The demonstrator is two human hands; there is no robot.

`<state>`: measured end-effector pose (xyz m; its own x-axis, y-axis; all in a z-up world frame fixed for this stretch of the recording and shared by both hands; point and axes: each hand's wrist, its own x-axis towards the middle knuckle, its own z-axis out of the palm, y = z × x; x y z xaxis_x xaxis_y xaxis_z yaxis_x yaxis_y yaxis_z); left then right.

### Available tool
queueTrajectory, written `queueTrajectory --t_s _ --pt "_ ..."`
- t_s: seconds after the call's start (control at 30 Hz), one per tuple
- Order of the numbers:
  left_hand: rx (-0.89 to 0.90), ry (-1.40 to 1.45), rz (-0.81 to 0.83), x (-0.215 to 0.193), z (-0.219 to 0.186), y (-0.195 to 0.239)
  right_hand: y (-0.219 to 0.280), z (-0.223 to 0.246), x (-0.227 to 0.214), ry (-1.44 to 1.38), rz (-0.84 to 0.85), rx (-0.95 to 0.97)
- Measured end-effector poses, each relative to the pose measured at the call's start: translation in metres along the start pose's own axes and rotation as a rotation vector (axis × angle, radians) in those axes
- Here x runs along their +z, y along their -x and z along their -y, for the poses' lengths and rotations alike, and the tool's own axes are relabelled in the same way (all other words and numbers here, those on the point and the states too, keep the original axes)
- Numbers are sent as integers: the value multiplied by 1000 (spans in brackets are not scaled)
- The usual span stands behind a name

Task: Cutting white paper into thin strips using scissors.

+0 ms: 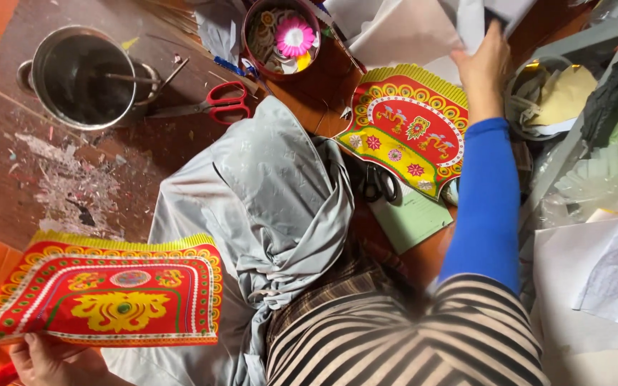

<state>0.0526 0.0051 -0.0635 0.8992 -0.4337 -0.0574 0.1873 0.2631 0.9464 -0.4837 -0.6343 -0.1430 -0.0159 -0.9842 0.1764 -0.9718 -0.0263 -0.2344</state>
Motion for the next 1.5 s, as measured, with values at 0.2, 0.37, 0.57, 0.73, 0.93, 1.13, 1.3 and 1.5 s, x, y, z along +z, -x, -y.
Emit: queueTrajectory --t_s 0.2,0.37,0.57,0.73,0.93,1.13,1.3,1.5 --pt "-57 9 -32 -54 28 -13 62 -24 22 -87 59 -91" --pt "-57 -73 23 -50 33 -19 129 -8 22 402 180 -384" --pt "-63 -133 49 -52 34 -25 155 53 -24 163 -65 -479" --pt "-68 -158 46 -64 39 -29 150 53 -26 119 -83 -490" --pt "-67 -142 55 -63 34 -28 141 31 -10 162 -77 -513" --pt "-109 -82 45 -99 37 -34 100 -22 12 -114 101 -12" --pt "-75 -115 44 -68 30 -19 33 -48 8 -356 73 203" --pt "-92 -120 -54 -71 33 -9 15 -10 2 112 -251 -170"
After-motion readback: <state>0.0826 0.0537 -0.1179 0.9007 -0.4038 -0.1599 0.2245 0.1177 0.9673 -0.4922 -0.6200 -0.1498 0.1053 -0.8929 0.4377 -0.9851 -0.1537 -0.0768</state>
